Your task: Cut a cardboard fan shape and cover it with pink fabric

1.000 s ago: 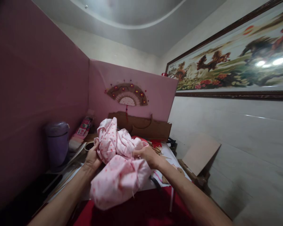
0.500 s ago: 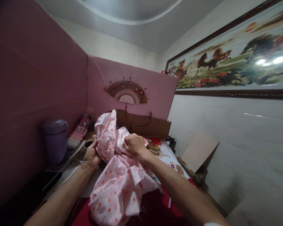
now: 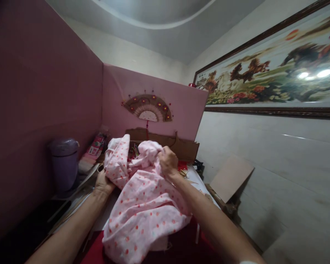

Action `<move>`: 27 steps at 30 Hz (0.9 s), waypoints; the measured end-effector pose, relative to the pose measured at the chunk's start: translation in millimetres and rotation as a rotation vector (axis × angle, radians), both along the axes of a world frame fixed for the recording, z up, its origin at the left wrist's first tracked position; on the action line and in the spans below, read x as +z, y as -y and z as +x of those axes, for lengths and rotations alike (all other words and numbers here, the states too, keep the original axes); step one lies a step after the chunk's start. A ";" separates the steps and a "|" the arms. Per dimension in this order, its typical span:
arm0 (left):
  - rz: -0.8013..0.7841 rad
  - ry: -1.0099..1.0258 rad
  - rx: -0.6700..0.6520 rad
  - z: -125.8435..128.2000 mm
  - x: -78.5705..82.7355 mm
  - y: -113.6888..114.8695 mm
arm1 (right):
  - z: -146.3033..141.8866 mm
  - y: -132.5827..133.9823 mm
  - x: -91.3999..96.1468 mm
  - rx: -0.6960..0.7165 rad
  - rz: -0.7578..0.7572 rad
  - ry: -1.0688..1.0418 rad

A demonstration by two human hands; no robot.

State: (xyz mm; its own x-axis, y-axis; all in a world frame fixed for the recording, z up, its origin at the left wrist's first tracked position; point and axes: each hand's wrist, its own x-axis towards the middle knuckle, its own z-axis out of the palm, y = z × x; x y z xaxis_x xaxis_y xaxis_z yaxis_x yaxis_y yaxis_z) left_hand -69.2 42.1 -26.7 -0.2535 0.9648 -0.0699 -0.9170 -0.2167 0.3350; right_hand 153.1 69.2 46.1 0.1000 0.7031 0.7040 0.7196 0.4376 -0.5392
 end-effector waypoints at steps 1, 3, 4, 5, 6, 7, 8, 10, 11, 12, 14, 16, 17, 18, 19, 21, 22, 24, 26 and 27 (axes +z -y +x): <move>0.006 0.006 0.005 -1.7 0.2 0.3 | 7.6 -6.5 3.8 -0.012 0.047 -0.191; 0.018 0.016 0.013 -4.0 0.9 0.5 | 25.3 -19.3 11.1 -0.036 0.107 -0.353; 0.021 0.019 0.013 -4.3 1.5 0.5 | 33.9 -24.9 13.6 -0.044 0.127 -0.398; 0.023 0.021 0.009 -4.3 2.2 0.4 | 41.5 -29.6 14.8 -0.052 0.140 -0.429; 0.024 0.022 0.003 -3.9 3.0 0.2 | 47.8 -33.5 14.6 -0.057 0.148 -0.461; 0.021 0.026 0.004 -3.3 3.8 -0.1 | 52.7 -36.6 13.2 -0.059 0.152 -0.488; 0.017 0.029 0.011 -2.8 4.7 -0.5 | 56.1 -39.2 10.6 -0.059 0.149 -0.507; 0.007 0.038 0.037 -2.7 6.2 -1.2 | 60.0 -43.6 3.8 -0.048 0.125 -0.529; 0.003 0.040 0.051 -3.2 7.1 -1.5 | 61.2 -45.9 0.3 -0.041 0.108 -0.533; -0.002 0.040 0.064 -4.0 8.1 -1.5 | 62.4 -48.3 -2.7 -0.035 0.090 -0.532; 0.002 0.031 0.075 -6.4 10.5 -1.1 | 65.7 -53.3 -6.2 -0.029 0.050 -0.507; 0.011 0.007 0.098 -8.7 13.7 -0.3 | 69.6 -56.8 -5.6 -0.022 -0.001 -0.435; 0.009 -0.014 0.117 -9.5 15.3 0.1 | 70.9 -56.6 -4.0 -0.017 -0.029 -0.385; 0.007 -0.055 0.142 -9.8 16.8 0.4 | 71.1 -54.3 -1.8 -0.013 -0.053 -0.333; 0.007 -0.113 0.173 -9.5 18.0 0.6 | 69.8 -49.4 0.5 -0.010 -0.067 -0.292; 0.012 -0.220 0.232 -6.3 18.8 1.1 | 62.4 -31.1 3.9 0.017 -0.076 -0.163; 0.021 -0.294 0.251 -3.2 18.4 1.9 | 56.6 -18.1 3.9 0.051 -0.074 -0.092; 0.044 -0.476 0.254 6.4 15.8 5.2 | 43.8 11.4 -0.7 0.186 -0.169 0.342; 0.075 -0.819 0.203 19.6 12.0 11.0 | 34.3 37.0 -10.6 0.317 -0.242 0.630; 0.092 -0.892 0.182 26.7 10.1 14.5 | 32.2 45.3 -16.1 0.295 -0.238 0.687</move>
